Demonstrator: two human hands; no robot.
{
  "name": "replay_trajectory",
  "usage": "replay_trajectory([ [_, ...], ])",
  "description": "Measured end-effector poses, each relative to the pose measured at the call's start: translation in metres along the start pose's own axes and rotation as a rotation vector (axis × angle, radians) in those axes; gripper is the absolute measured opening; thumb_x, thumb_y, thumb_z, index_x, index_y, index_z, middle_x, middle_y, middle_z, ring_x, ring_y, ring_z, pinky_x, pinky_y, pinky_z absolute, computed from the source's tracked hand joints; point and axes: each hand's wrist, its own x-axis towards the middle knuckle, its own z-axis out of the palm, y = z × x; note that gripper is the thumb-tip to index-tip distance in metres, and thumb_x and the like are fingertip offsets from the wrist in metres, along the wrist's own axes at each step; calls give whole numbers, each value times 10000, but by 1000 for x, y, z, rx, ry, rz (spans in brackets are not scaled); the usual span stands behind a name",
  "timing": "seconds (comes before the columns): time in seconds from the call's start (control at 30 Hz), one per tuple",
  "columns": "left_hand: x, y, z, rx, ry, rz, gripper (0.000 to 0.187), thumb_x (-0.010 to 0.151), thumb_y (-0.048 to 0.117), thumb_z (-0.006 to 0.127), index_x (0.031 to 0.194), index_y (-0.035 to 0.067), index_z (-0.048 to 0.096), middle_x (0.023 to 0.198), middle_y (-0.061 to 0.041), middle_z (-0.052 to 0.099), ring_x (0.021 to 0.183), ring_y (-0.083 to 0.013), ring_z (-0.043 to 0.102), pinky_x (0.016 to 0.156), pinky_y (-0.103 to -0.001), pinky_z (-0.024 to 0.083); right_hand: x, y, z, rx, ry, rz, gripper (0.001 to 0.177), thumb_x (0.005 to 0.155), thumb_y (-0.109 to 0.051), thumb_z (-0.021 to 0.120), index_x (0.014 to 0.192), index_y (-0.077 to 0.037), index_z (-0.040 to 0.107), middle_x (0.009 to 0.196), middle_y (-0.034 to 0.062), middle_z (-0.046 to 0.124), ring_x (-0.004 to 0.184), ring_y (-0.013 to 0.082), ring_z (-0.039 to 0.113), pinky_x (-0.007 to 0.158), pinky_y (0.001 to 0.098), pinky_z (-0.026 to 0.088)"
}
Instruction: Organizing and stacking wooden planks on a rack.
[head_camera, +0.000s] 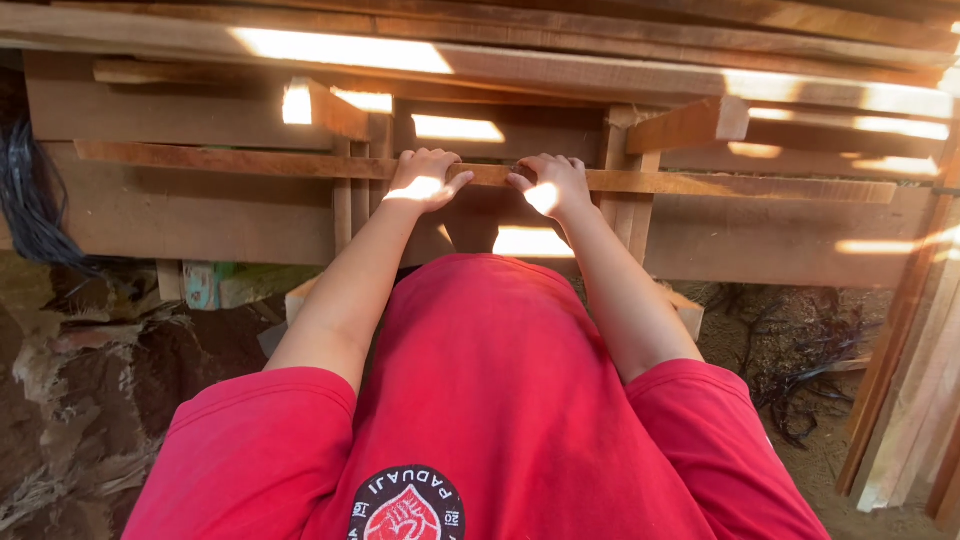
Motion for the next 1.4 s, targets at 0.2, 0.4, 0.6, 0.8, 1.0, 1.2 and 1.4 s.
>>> replay_trajectory([
  [0.2,-32,4,55,-51,123,-39,493,1004,672,481,1306,313,631,1221,31,693,1224,-209,611,1100,-428,360,-39,2,40,-61,62,-6,392,1016,-629,530,1222,-320,654,1161,-18,678,1195,212,581,1178,483,276],
  [0.4,-77,8,98,-55,225,45,452,1001,601,538,1251,254,683,1139,-22,738,1161,-255,648,1086,-469,384,-89,2,78,-194,151,-12,590,1006,-640,502,977,-116,773,950,124,769,1055,286,680,1067,465,351],
  [0.6,-92,-6,130,-95,264,30,450,957,609,608,1229,258,679,1156,-6,699,1182,-239,614,1059,-460,385,-113,0,94,-157,239,-144,499,1029,-601,519,1066,-137,698,977,108,677,1002,320,642,976,504,392],
  [0.8,-112,-18,119,-153,289,63,461,970,598,630,1222,217,687,1178,-27,710,1184,-255,628,1053,-445,396,-110,-5,99,-123,174,-79,460,1020,-596,528,1137,-180,687,1024,76,675,1058,307,627,1008,543,361],
  [1.0,-113,-19,121,-137,311,107,440,949,577,663,1237,245,679,1156,13,696,1149,-222,625,1038,-398,387,-112,-4,95,-126,125,-61,450,1035,-590,519,1186,-200,684,1045,56,698,1080,293,641,1018,521,361],
  [1.2,-105,-24,122,-199,270,83,431,921,596,683,1215,280,691,1149,18,709,1142,-228,639,1019,-405,404,-109,1,83,-119,20,-50,565,932,-553,658,1274,-104,662,1146,147,720,1128,348,661,1024,519,410],
  [1.4,-93,-22,111,-167,100,12,398,912,569,680,1211,307,703,1173,29,718,1167,-243,642,1026,-426,382,-102,10,71,-61,-87,-82,519,828,-482,773,1171,-101,696,1079,169,715,1087,395,682,966,507,519],
])
